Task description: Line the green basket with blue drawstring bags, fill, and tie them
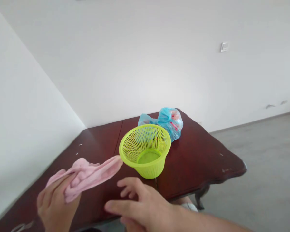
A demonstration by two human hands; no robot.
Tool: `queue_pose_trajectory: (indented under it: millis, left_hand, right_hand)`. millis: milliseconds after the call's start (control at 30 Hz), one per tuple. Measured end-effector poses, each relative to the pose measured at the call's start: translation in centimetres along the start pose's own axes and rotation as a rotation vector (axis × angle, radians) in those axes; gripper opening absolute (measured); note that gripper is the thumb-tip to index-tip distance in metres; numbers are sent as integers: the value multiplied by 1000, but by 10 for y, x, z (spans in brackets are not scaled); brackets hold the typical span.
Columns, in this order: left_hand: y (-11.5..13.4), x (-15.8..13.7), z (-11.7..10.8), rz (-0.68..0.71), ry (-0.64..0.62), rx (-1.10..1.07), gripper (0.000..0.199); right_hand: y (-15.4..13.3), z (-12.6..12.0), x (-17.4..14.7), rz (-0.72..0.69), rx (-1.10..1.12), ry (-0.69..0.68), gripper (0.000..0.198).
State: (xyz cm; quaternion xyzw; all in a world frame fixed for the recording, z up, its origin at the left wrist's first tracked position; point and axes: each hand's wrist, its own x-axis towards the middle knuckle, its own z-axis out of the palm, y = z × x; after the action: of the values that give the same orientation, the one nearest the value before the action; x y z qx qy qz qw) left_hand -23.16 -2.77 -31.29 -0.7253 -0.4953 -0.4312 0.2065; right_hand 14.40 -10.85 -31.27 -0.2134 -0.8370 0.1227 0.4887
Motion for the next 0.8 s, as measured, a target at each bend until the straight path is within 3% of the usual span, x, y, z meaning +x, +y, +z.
queue_pose_trajectory:
  millis: [67, 200, 300, 400, 500, 600, 800]
  left_hand:
    - [-20, 0, 45, 7, -63, 43, 80]
    - [-41, -11, 110, -116, -242, 118, 60]
    - [-49, -26, 142, -187, -313, 144, 64]
    - [-64, -44, 164, -102, -351, -1, 71]
    - [-80, -57, 176, -5, -339, -159, 67]
    - [-84, -60, 178, 12, -317, -155, 59]
    - [-73, -50, 167, -145, -282, -10, 51]
  right_hand:
    - [1, 0, -41, 170, 266, 229, 72]
    - [1, -20, -127, 663, 93, 633, 23]
    - [12, -40, -180, 884, -53, 786, 30]
    - [25, -57, -210, 964, -188, 801, 34]
    - [38, -76, -208, 880, -324, 685, 25]
    - [59, -100, -177, 788, -477, 527, 25]
    - [147, -148, -93, 695, -534, 354, 64]
